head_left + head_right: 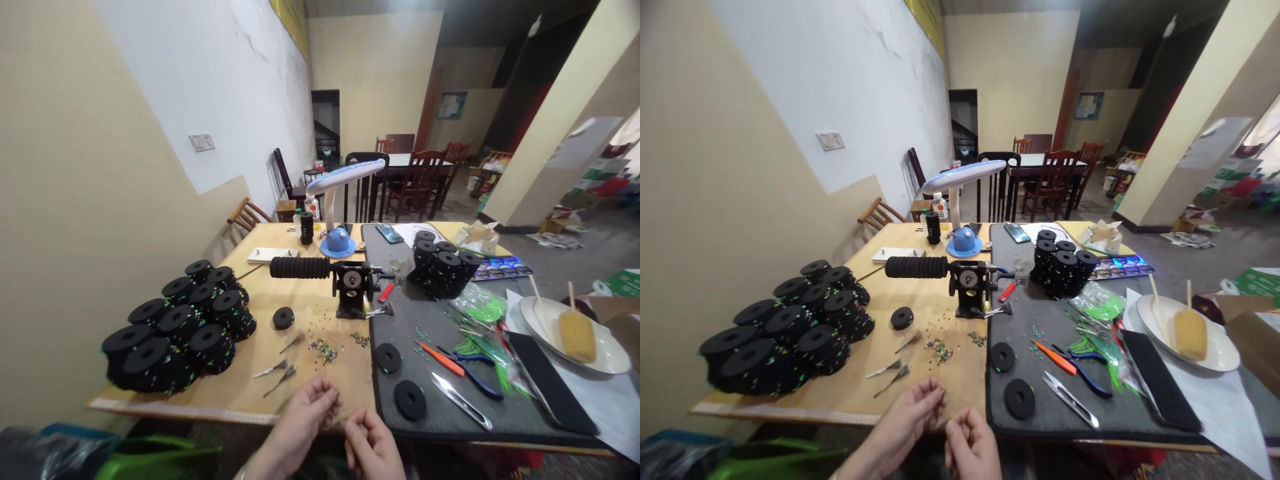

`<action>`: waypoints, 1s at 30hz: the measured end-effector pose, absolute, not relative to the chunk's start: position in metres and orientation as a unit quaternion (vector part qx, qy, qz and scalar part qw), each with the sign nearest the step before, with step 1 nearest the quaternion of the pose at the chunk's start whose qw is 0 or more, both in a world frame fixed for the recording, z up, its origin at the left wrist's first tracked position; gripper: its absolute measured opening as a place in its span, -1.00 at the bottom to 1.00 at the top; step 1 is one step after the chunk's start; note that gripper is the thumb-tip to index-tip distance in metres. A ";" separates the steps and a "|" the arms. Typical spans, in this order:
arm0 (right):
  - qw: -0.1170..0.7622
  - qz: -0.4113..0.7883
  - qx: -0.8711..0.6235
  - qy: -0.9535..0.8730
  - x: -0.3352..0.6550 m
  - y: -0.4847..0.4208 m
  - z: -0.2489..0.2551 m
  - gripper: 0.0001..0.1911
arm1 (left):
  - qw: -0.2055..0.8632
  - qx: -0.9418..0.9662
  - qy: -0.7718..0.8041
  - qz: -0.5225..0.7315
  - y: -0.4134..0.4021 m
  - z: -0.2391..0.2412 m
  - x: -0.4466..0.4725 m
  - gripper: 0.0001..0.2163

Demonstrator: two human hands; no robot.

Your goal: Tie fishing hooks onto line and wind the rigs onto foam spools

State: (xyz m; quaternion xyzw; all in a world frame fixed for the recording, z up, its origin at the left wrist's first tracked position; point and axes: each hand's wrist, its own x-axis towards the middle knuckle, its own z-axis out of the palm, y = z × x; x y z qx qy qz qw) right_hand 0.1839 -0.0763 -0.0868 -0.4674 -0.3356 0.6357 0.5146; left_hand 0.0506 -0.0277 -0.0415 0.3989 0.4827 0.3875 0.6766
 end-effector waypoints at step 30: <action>0.430 0.696 -0.449 -0.357 0.153 -0.065 -0.070 -0.32 | 0.845 -0.031 0.364 0.391 -0.048 -0.054 0.039 -0.89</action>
